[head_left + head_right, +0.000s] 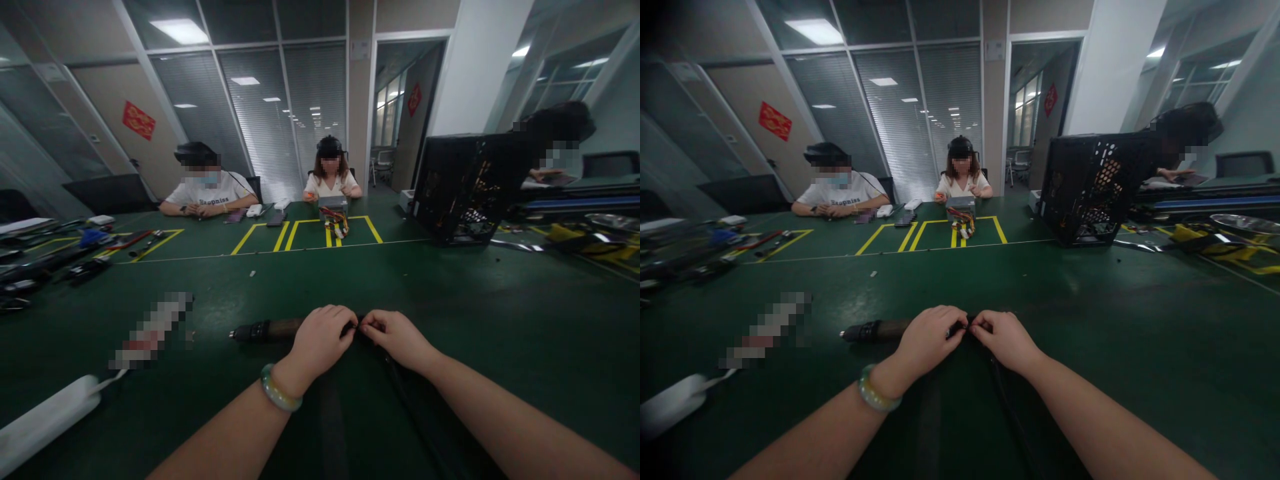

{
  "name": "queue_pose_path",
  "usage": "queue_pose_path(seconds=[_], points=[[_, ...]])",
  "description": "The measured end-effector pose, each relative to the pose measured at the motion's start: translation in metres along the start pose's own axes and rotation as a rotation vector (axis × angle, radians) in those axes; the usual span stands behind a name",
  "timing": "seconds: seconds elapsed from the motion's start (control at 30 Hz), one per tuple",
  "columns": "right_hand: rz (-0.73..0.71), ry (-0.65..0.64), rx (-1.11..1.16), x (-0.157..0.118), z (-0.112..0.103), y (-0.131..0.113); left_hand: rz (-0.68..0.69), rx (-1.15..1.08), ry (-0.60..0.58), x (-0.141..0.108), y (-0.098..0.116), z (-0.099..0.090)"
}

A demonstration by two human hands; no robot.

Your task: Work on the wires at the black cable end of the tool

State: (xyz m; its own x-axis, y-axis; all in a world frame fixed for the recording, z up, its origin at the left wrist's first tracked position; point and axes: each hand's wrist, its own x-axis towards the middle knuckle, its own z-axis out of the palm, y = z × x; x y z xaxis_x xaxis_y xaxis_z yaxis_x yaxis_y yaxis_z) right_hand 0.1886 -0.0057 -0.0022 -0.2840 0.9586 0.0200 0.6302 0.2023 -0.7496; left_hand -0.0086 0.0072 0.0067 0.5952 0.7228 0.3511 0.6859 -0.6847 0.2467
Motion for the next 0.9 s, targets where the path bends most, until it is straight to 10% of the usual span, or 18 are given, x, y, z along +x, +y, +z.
queue_pose_path(seconds=[0.9], points=[[0.002, -0.016, -0.049, 0.0021, 0.0017, -0.0009, 0.017, 0.017, -0.015, -0.0028, 0.0021, -0.0080]])
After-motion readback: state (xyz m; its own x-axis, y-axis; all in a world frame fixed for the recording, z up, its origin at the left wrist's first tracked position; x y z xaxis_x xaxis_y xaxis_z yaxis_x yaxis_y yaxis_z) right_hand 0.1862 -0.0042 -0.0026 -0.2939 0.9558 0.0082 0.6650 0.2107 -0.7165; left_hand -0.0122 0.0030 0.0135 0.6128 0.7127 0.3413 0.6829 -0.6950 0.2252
